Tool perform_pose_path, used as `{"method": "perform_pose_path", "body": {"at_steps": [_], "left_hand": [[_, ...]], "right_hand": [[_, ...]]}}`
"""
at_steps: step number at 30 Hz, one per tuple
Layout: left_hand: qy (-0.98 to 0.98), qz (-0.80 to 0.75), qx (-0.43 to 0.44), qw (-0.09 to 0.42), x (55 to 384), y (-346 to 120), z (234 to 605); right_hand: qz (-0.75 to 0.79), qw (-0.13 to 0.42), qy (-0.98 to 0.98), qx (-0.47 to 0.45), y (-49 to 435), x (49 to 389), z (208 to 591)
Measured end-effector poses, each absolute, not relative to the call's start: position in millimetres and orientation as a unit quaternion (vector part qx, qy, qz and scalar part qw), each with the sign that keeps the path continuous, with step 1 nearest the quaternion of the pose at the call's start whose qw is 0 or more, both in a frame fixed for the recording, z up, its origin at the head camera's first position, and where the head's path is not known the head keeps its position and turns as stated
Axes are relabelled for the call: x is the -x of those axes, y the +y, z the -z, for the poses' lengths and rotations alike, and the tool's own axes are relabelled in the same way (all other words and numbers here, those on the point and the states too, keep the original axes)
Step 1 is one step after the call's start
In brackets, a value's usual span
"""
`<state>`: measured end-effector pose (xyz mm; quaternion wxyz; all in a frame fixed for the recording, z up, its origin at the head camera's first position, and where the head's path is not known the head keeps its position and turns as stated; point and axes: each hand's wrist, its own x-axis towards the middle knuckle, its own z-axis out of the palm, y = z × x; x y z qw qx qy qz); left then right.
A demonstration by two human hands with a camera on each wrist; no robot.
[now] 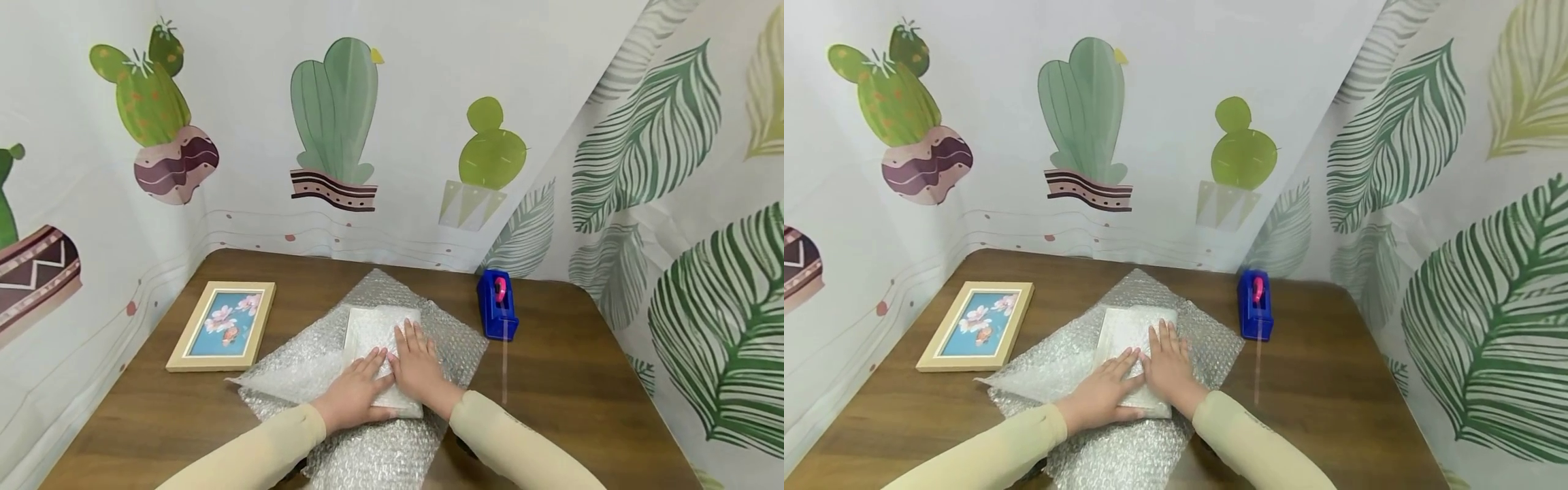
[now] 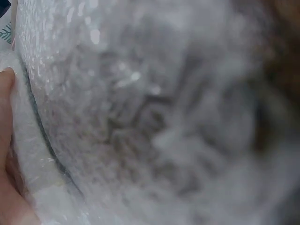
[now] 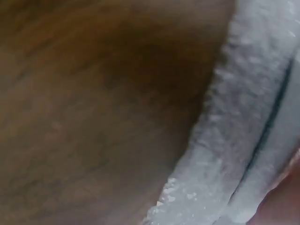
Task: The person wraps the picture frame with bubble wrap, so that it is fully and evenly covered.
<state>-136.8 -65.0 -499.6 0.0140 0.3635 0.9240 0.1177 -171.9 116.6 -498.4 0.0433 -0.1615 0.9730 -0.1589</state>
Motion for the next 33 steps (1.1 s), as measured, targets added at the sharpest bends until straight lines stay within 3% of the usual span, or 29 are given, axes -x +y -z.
{"method": "perform_pose_path", "body": {"at_steps": [16, 28, 33], "left_hand": [[0.928, -0.187, -0.32, 0.048, 139.4, -72.4, 495.5], [0.943, -0.203, -0.262, 0.039, 111.0, -144.8, 507.3], [0.953, -0.2, -0.226, 0.032, 100.3, -155.6, 494.6]], "right_hand": [[0.064, 0.073, 0.979, 0.178, 110.7, 175.2, 494.2], [0.061, 0.078, 0.979, 0.176, 110.5, 175.7, 491.5], [0.06, 0.075, 0.979, 0.178, 112.1, 174.7, 494.9]]}}
